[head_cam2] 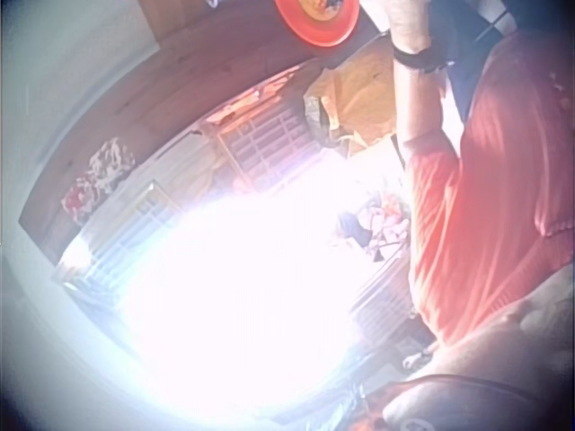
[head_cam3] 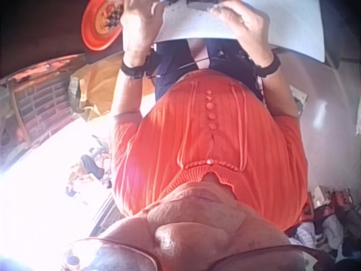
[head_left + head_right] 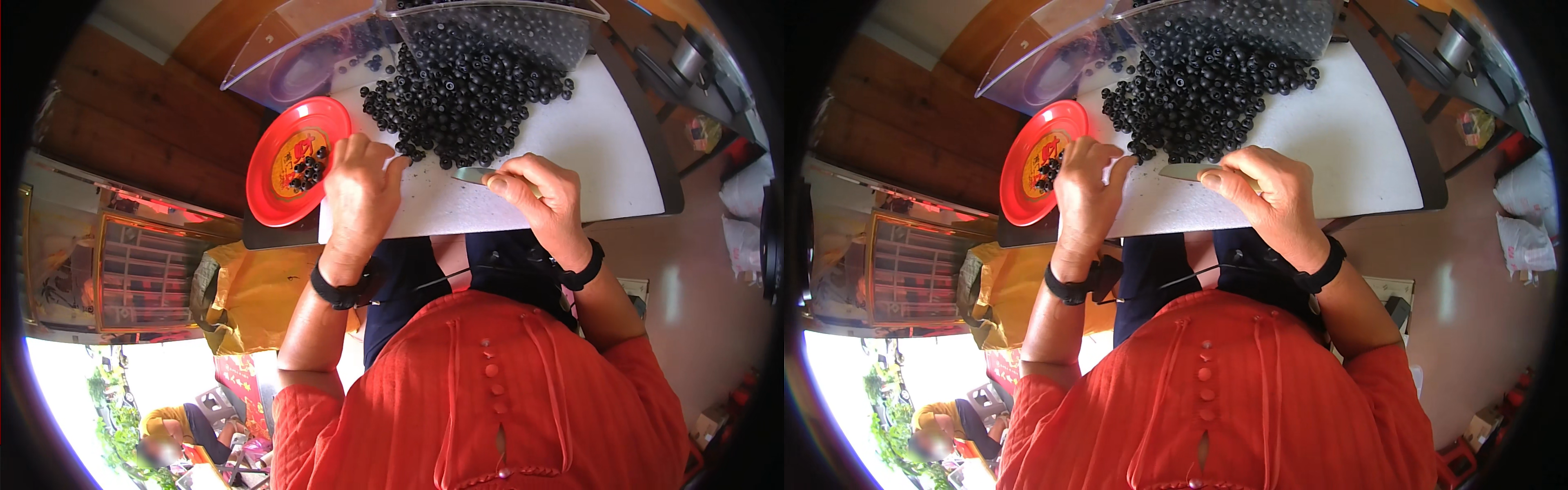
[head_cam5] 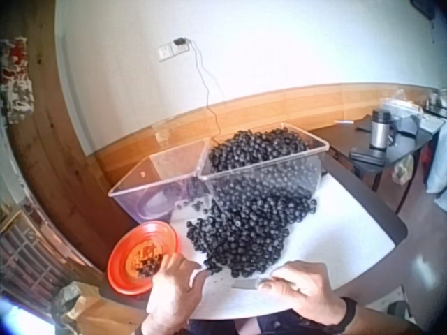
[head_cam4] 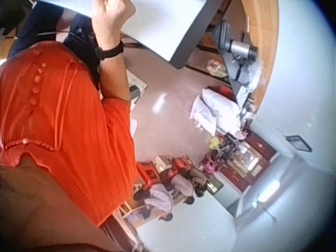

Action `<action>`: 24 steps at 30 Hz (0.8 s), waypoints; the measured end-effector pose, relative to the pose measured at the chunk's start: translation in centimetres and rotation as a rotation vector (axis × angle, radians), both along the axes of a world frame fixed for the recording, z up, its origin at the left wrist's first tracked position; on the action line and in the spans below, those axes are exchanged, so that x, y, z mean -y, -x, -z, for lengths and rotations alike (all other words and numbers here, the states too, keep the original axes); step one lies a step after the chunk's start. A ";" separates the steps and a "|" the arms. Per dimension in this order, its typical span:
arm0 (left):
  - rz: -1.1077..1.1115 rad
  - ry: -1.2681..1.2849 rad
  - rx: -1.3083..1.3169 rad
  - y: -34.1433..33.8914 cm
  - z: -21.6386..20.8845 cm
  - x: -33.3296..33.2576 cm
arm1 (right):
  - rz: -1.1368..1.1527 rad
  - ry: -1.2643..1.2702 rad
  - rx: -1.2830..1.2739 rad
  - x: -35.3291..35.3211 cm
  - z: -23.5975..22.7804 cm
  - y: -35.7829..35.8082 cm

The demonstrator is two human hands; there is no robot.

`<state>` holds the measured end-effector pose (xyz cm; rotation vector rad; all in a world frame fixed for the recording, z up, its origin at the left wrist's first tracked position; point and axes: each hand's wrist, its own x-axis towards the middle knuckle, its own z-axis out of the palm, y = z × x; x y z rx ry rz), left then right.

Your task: Cutting and sorting dark berry-like seeds or pods on a table.

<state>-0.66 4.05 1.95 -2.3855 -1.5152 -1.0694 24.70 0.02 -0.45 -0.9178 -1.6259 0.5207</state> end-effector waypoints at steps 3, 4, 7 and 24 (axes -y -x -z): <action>-0.021 0.014 -0.067 -0.7 0.9 -0.5 | 0.007 -0.012 -0.002 0.1 0.0 0.2; -0.027 0.027 -0.074 -0.6 1.2 -0.6 | 0.013 -0.012 -0.007 0.2 -0.1 0.3; 0.036 0.134 -0.012 0.0 1.0 -0.4 | 0.018 -0.045 0.031 0.1 -0.2 0.1; 0.076 -0.009 -0.098 0.1 1.0 1.5 | 0.082 -0.090 0.113 -0.2 0.2 0.4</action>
